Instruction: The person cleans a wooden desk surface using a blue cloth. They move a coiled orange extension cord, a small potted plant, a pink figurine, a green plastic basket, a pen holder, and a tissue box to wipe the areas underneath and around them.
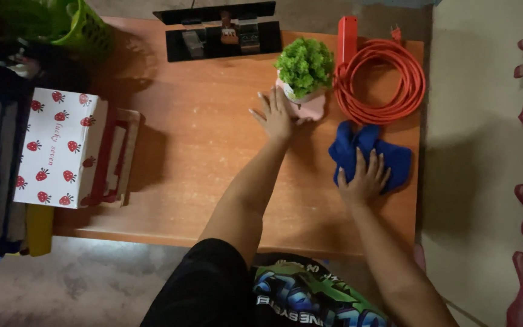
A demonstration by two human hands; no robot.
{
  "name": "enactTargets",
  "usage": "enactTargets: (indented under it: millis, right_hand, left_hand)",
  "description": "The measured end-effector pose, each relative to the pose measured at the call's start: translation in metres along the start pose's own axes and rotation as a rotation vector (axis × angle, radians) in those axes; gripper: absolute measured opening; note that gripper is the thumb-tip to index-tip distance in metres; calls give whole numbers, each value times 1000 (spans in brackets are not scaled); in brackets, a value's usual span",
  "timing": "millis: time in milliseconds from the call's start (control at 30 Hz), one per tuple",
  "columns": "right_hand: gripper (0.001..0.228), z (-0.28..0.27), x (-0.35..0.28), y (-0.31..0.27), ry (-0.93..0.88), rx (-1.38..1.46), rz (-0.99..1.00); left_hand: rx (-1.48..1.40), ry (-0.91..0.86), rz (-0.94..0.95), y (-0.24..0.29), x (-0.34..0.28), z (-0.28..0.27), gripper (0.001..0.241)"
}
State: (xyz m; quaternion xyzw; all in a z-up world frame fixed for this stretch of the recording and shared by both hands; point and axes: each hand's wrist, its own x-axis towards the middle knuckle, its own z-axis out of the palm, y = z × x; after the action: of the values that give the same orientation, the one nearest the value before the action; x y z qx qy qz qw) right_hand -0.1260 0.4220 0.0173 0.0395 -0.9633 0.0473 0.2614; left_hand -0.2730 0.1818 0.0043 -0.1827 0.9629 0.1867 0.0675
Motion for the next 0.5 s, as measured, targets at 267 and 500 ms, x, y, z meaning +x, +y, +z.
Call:
enactTargets:
  millis: [267, 500]
  right_hand:
    - [76, 0, -1, 0, -22, 0, 4]
    - [79, -2, 1, -1, -84, -9, 14]
  left_hand:
    - [-66, 105, 285, -56, 23, -7, 138]
    - [617, 222, 557, -98, 98, -89, 87]
